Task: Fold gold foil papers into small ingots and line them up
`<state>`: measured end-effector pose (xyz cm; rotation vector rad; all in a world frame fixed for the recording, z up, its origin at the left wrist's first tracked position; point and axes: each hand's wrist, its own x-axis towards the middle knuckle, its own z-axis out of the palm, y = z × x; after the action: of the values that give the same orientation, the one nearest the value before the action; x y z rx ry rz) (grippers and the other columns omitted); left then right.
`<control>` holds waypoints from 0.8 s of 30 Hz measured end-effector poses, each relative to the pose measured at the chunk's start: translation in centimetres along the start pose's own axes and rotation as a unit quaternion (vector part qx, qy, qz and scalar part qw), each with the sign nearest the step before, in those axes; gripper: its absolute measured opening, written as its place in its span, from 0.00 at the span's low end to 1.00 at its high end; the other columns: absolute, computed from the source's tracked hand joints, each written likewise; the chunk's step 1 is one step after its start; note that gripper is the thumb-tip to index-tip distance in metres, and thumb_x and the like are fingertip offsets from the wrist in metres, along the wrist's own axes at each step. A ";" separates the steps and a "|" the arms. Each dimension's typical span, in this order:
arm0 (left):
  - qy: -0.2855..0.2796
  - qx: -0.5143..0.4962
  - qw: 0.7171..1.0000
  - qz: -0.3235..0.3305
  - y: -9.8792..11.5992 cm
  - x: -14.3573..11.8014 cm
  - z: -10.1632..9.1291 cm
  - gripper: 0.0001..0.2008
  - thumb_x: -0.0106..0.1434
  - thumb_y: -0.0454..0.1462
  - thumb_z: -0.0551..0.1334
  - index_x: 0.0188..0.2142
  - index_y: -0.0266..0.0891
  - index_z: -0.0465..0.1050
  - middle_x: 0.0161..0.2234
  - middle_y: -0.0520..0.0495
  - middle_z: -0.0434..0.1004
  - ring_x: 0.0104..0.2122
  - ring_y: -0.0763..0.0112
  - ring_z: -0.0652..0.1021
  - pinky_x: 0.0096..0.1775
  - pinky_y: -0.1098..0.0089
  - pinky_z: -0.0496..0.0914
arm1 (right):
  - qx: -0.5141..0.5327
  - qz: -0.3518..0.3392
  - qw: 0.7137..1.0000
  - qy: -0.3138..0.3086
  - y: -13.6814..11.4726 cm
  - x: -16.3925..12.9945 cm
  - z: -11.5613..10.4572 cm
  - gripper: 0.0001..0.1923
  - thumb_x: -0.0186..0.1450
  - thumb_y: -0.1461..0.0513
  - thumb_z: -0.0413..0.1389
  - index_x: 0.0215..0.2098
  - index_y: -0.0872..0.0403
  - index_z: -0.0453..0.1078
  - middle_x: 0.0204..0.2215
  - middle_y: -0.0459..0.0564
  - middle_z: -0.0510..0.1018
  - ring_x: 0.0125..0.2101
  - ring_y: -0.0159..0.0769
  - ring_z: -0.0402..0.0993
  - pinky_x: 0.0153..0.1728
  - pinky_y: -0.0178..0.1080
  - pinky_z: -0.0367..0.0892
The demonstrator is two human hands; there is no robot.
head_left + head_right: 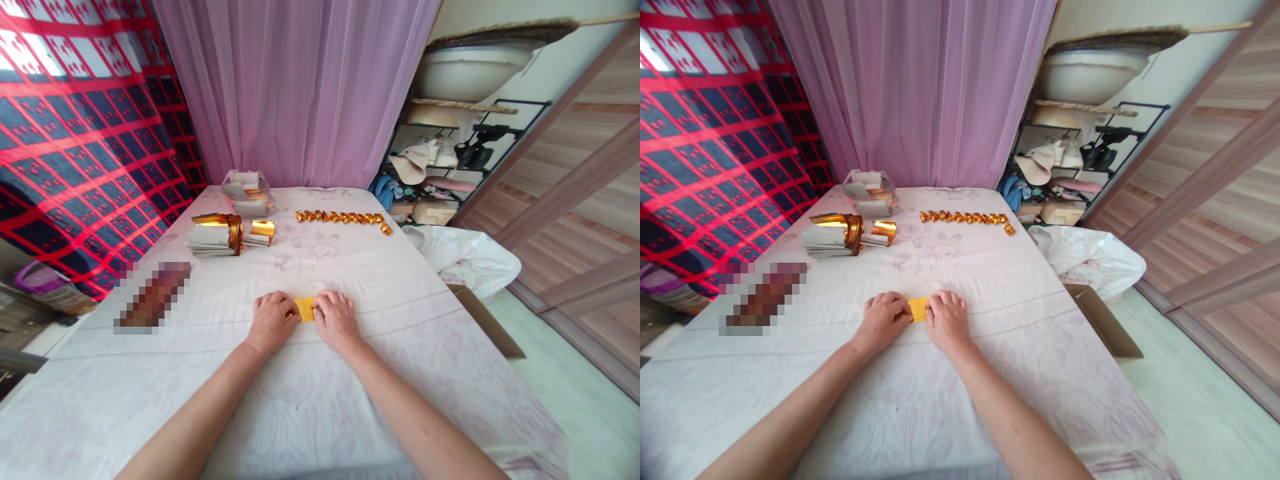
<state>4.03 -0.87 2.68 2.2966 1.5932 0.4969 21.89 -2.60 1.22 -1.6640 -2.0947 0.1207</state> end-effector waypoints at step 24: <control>-0.023 -0.045 0.994 0.094 -3.7 -0.4 0.5 0.12 0.63 0.34 0.60 0.41 0.51 0.80 0.48 0.48 0.76 0.49 0.61 0.74 0.54 0.55 0.64 | 0.025 0.000 1.000 0.014 0.3 0.0 0.6 0.06 0.63 0.67 0.55 0.36 0.50 0.69 0.41 0.47 0.75 0.43 0.38 0.67 0.43 0.41 0.54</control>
<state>1.00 0.02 0.57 2.3823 1.3130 0.5454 21.93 -2.44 0.58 -1.6278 -2.0530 0.1485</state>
